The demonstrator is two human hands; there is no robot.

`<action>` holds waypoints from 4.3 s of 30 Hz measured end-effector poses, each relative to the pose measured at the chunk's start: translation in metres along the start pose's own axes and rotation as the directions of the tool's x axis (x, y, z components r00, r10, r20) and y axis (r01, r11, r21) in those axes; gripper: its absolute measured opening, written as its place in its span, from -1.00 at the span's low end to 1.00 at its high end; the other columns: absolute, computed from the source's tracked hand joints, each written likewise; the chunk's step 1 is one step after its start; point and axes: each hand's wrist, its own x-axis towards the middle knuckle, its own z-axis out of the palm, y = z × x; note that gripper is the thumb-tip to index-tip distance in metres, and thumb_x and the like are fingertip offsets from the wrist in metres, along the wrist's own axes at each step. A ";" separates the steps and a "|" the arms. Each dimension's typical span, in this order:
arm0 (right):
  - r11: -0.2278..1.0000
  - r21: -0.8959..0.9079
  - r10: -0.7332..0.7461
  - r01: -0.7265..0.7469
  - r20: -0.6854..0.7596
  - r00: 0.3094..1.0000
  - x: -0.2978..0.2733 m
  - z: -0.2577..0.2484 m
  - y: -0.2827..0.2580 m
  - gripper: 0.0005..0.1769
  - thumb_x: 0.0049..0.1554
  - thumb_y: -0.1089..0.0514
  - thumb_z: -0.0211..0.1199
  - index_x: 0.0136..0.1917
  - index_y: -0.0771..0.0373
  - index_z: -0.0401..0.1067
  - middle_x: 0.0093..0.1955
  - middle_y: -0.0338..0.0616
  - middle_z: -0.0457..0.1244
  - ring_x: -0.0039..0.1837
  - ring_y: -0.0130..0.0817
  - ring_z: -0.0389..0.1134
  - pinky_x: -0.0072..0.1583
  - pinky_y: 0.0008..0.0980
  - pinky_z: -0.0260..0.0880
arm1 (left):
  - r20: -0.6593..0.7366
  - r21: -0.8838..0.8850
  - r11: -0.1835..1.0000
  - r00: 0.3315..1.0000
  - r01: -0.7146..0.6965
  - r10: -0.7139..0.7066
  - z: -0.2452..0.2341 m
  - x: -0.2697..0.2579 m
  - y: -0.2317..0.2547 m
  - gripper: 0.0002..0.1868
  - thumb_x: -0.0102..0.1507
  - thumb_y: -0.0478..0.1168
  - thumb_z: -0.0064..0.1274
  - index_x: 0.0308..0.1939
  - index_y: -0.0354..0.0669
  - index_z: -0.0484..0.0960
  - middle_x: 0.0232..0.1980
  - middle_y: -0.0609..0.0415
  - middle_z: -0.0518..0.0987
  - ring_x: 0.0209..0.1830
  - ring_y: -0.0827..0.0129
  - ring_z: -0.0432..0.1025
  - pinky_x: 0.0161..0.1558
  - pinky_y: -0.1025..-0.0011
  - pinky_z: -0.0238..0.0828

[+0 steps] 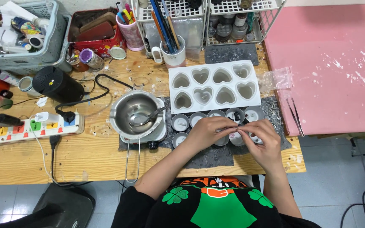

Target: Preparing candle wicks and placing them into metal containers for candle making.

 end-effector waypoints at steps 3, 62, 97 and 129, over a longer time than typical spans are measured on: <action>0.999 -0.017 -0.027 0.027 -0.019 0.999 0.000 0.005 0.010 -0.79 0.03 0.34 0.45 -0.03 0.25 0.59 -0.06 -0.14 0.39 0.02 -0.26 0.36 0.08 -0.33 0.32 | -0.056 -0.061 0.998 0.998 -0.012 0.008 0.011 -0.009 -0.018 -0.82 0.29 -0.26 0.24 -0.04 -0.14 0.73 -0.04 0.08 0.72 -0.06 0.28 0.64 -0.03 0.41 0.59; 0.886 -0.432 -0.122 0.170 0.136 0.983 0.068 0.017 0.052 -0.87 0.08 0.17 0.50 -0.06 0.07 0.62 -0.12 -0.29 0.21 0.08 -0.21 0.17 0.15 -0.18 0.08 | -0.147 0.362 0.867 0.940 0.342 -0.309 -0.003 -0.019 -0.038 -0.59 0.29 -0.07 0.14 0.16 -0.16 0.61 0.17 0.08 0.55 0.25 0.18 0.34 0.23 0.17 0.20; 0.819 -0.474 -0.058 0.322 0.491 0.869 0.108 0.071 0.112 -0.87 0.02 0.06 0.43 -0.12 0.04 0.63 -0.10 -0.33 0.28 0.11 -0.24 0.22 0.16 -0.19 0.12 | -0.027 0.425 0.840 0.932 0.337 -0.360 0.001 -0.023 -0.049 -0.59 0.31 -0.04 0.11 0.13 -0.22 0.62 0.24 0.06 0.54 0.29 0.22 0.34 0.25 0.15 0.14; 0.802 -0.507 -0.017 0.316 0.509 0.861 0.110 0.069 0.117 -0.81 -0.02 -0.03 0.45 -0.10 -0.04 0.66 -0.11 -0.33 0.32 0.12 -0.28 0.27 0.17 -0.20 0.13 | -0.013 0.419 0.840 0.927 0.346 -0.376 0.001 -0.023 -0.049 -0.58 0.31 -0.03 0.10 0.16 -0.18 0.62 0.26 0.05 0.53 0.32 0.18 0.31 0.32 0.12 0.11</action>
